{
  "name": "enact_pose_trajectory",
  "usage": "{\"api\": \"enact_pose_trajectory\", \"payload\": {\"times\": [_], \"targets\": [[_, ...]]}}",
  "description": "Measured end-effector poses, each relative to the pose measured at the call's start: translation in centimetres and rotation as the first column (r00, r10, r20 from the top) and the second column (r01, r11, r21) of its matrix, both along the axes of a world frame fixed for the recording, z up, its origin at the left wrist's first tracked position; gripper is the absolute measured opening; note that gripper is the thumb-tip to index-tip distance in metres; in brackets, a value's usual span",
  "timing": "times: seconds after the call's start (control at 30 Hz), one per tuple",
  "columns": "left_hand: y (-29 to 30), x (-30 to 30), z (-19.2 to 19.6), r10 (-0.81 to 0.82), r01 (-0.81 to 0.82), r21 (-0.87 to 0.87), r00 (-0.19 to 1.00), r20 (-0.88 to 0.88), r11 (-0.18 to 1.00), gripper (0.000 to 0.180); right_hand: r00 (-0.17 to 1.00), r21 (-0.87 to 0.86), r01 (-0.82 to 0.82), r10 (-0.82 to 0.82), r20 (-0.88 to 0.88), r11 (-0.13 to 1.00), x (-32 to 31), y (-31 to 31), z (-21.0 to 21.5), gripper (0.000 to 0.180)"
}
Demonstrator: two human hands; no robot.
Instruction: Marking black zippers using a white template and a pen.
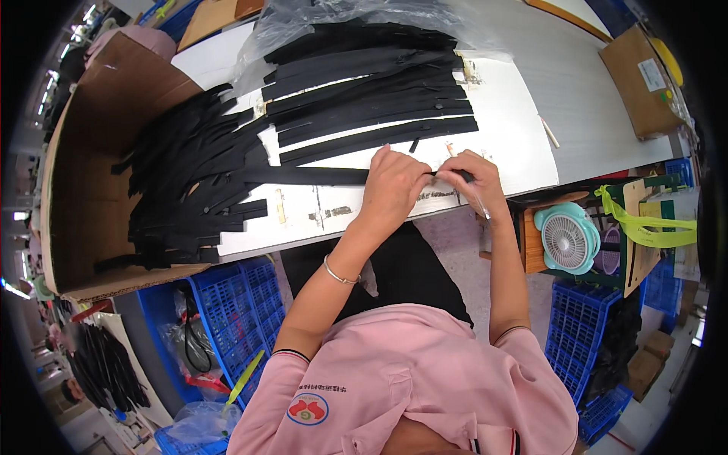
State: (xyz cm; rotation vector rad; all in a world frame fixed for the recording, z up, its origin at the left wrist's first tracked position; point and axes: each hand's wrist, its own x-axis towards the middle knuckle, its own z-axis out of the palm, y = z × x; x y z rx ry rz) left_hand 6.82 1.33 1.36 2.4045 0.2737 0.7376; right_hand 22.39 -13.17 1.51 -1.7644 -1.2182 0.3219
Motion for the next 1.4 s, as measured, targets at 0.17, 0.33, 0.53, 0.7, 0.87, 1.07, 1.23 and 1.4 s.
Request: {"api": "enact_pose_trajectory", "payload": {"times": [0.17, 0.33, 0.53, 0.7, 0.87, 1.07, 1.23, 1.4], "targets": [[0.9, -0.7, 0.1, 0.004, -0.004, 0.011, 1.000, -0.026, 1.000, 0.014, 0.997, -0.042, 0.055, -0.057, -0.060, 0.998, -0.3, 0.2, 0.3, 0.010], [1.0, -1.8, 1.1, 0.030, -0.021, 0.086, 0.994, -0.105, 0.996, 0.016, 0.999, -0.050, 0.023, -0.022, 0.026, 0.999, -0.1, 0.1, 0.4, 0.007], [2.1, -4.1, 2.1, 0.036, -0.022, 0.112, 0.992, -0.119, 0.993, 0.016, 0.994, -0.037, 0.104, -0.105, -0.015, 0.994, -0.2, 0.2, 0.6, 0.011], [1.7, -3.5, 2.2, 0.043, -0.027, 0.077, 0.974, -0.223, 0.997, 0.020, 0.899, 0.038, 0.252, -0.248, 0.360, 0.967, -2.2, 0.2, 0.1, 0.023], [1.1, -1.2, 2.6, -0.034, 0.055, 0.070, 0.961, -0.275, 0.996, 0.022, 0.647, 0.192, 0.371, -0.401, 0.649, 0.909, -4.7, -1.7, -1.8, 0.031], [2.0, -2.7, 2.8, 0.014, 0.005, 0.065, 0.958, -0.287, 0.998, 0.022, 0.661, 0.186, 0.381, -0.407, 0.631, 0.906, -4.5, -3.7, -2.5, 0.024], [5.2, -7.8, 3.7, 0.166, -0.187, -0.009, 0.893, -0.418, 0.982, 0.029, 0.700, 0.175, 0.392, -0.416, 0.580, 0.903, -2.3, -5.1, -3.5, 0.020], [4.7, -13.2, 2.0, 0.340, -0.262, 0.298, 0.907, -0.248, 0.918, 0.047, 0.715, 0.231, 0.368, -0.433, 0.549, 0.901, -2.0, -4.9, -4.4, 0.015]]}}
